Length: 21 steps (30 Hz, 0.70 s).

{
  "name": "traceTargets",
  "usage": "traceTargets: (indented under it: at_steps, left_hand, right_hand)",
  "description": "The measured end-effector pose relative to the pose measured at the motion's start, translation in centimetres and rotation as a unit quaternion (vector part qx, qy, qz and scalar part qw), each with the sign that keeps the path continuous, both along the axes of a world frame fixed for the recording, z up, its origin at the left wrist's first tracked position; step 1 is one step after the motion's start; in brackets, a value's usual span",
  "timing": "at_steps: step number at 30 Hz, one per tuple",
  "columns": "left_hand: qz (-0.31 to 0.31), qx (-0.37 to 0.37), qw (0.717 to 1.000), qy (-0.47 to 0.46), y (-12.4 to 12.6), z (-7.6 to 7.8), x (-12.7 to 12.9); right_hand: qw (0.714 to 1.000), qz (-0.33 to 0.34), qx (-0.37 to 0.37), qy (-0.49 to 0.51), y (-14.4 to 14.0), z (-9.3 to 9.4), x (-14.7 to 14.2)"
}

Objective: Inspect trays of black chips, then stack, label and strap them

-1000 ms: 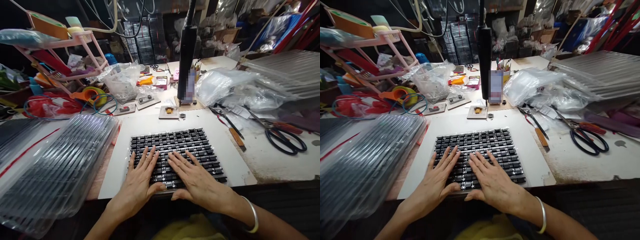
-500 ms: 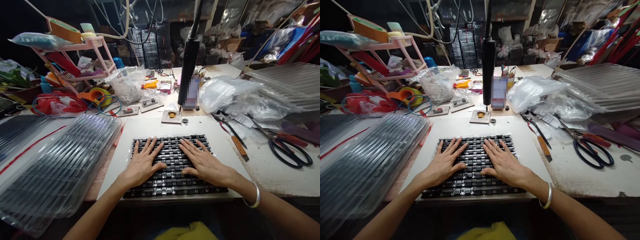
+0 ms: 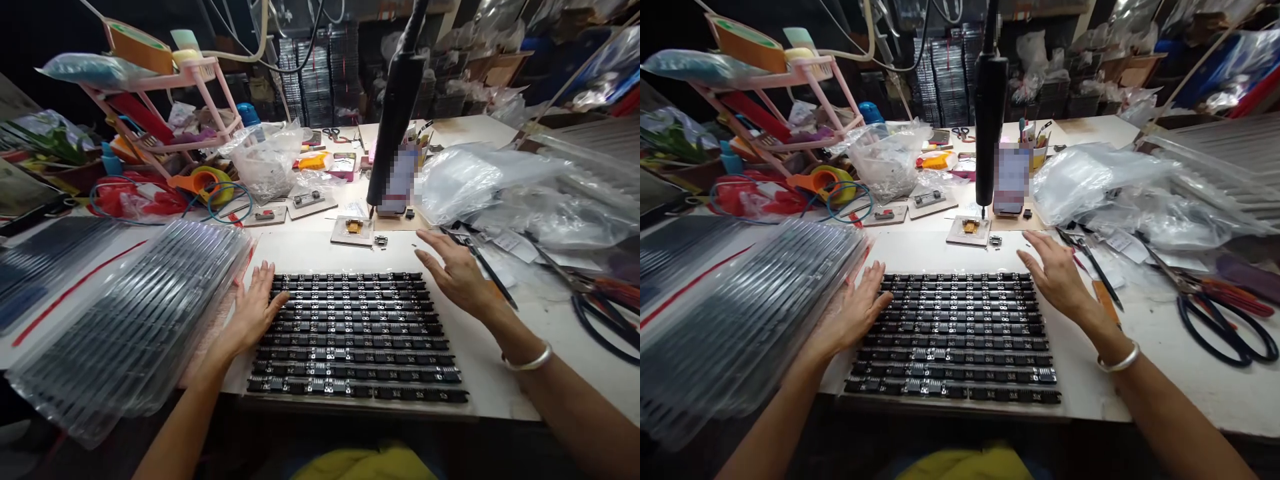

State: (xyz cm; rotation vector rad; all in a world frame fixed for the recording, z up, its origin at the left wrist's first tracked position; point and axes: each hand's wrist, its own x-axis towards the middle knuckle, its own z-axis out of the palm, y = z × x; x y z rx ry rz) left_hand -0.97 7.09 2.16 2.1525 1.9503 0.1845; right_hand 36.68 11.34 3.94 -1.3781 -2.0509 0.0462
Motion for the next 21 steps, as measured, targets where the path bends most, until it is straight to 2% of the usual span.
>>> traceTargets:
  at_steps: [3,5,9,12,16,21]
  left_hand:
    - [-0.016,-0.016,0.999,-0.029,-0.3,-1.0,0.1]
    - [-0.026,-0.02,0.998,-0.049,-0.4,-1.1,0.4]
    - [-0.01,-0.013,0.997,-0.077,-1.2,0.0,0.2]
    - [-0.019,0.023,0.998,-0.056,-3.2,1.4,0.2]
    - [-0.087,0.079,0.993,0.015,-7.6,2.5,1.9]
    - [-0.218,0.15,0.957,0.117,-11.7,1.9,5.8]
  right_hand:
    - [1.0,-0.011,0.016,0.004,0.5,-1.7,0.8]
    - [1.0,-0.003,0.006,-0.004,0.3,-2.4,1.1]
    - [1.0,-0.011,-0.004,0.011,-0.1,-2.5,1.4]
    - [1.0,-0.017,-0.007,0.021,0.0,-2.3,1.5]
    - [1.0,-0.015,-0.023,0.011,-0.1,-2.3,1.3]
    - [0.999,-0.014,-0.034,0.017,-0.4,-2.5,0.9]
